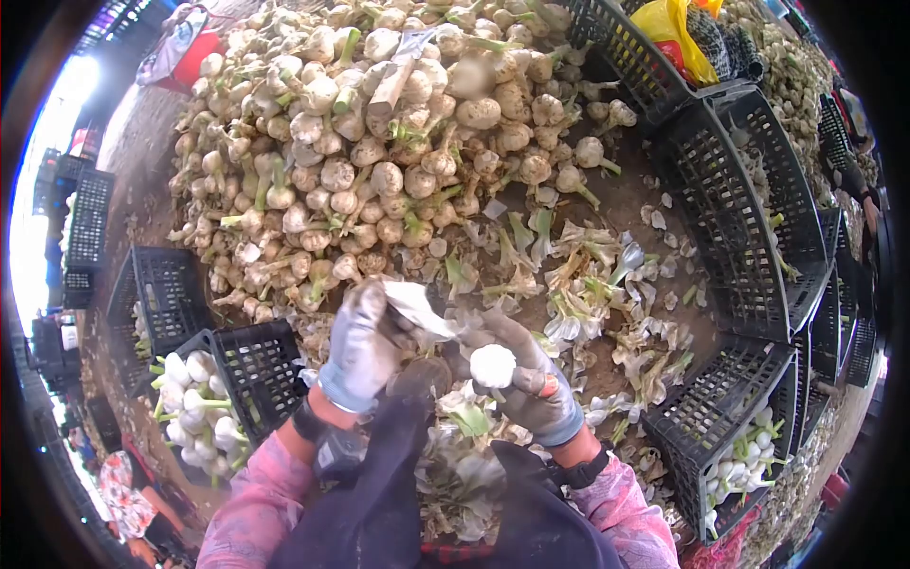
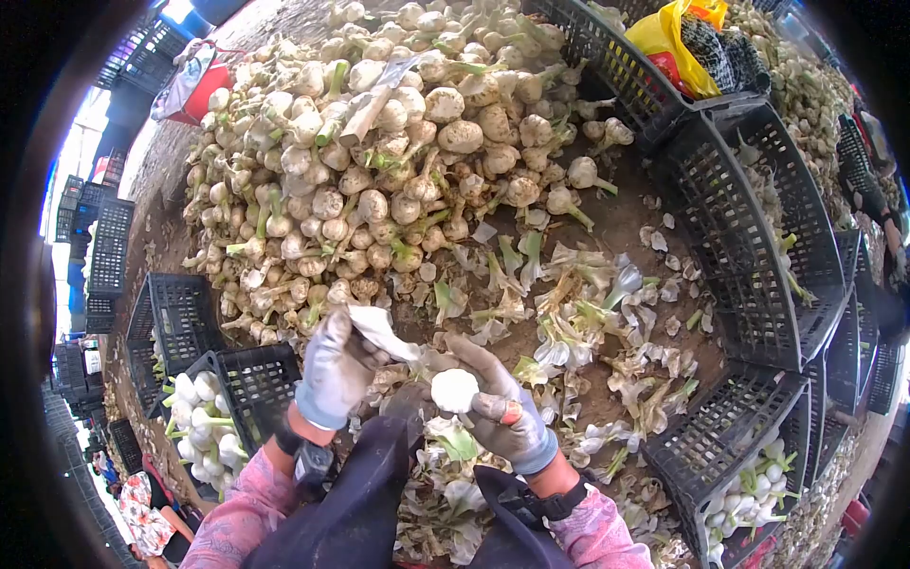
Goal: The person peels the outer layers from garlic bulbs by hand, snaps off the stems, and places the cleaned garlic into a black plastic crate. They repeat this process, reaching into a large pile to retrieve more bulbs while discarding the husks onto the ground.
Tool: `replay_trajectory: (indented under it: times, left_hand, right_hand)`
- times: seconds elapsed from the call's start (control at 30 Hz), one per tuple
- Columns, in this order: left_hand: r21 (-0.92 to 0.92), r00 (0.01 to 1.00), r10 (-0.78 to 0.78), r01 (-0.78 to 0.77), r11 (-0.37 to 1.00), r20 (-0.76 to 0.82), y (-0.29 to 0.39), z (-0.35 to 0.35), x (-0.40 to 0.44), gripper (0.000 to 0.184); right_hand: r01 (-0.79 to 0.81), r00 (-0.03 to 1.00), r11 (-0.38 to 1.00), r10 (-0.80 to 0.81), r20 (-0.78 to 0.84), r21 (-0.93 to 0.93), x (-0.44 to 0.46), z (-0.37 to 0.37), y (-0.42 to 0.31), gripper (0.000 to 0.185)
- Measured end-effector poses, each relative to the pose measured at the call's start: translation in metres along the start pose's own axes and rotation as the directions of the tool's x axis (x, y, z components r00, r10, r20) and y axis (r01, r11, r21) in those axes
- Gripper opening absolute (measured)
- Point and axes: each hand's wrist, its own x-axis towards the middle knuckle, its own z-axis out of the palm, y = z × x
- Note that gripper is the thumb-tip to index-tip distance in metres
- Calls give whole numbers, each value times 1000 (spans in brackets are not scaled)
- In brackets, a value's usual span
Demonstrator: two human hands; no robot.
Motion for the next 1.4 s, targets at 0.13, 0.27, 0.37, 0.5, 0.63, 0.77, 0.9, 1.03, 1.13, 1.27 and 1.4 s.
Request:
replay_trajectory:
  times: [0.13, 0.27, 0.37, 0.5, 0.63, 0.77, 0.9, 1.03, 1.13, 1.27, 1.4]
  left_hand:
    - [735, 982, 186, -114, 668, -17, 1, -43, 14, 27]
    - [939, 848, 418, -237, -249, 325, -11, -90, 40, 45]
    - [943, 897, 380, -106, -317, 228, -15, -112, 61, 58]
    - [792, 968, 212, 21, -610, 137, -32, -125, 97, 59]
    - [638, 993, 109, 108, -762, -37, -41, -112, 113, 60]
    - [720, 988, 152, 105, -686, 1, -42, -99, 89, 55]
    - [963, 865, 436, -174, -208, 250, -47, -94, 55, 52]
    - [743, 733, 544, -613, 269, 408, -37, -4, 11, 49]
    - [717, 709, 452, -670, 193, 541, -43, 9, -1, 55]
    - [600, 821, 249, -551, 580, 513, -35, 15, 7, 69]
    - [728, 813, 266, -583, 362, 519, -22, 15, 2, 65]
  right_hand:
    - [49, 996, 999, -49, -79, 2, -9, -1, -11, 79]
    - [433, 857, 883, -341, -387, 181, -68, -53, -38, 58]
    - [551, 738, 623, -675, 24, 555, -147, -58, -103, 53]
    - [639, 760, 679, -629, -163, 361, -158, -64, -106, 50]
    - [362, 854, 925, -280, -439, 113, -82, -35, -52, 45]
    - [-46, 969, 974, -10, -247, -222, -37, -26, -12, 52]
    - [-354, 935, 831, 299, -191, -429, -8, -17, 12, 56]
    - [-206, 919, 956, 262, -293, 211, 19, -1, 38, 28]
    - [103, 907, 925, 64, -416, 366, 20, 2, 32, 21]
    - [-2, 940, 923, -129, -316, -385, 10, -10, 6, 30]
    - [169, 956, 986, -163, -244, 7, 8, -8, -1, 50]
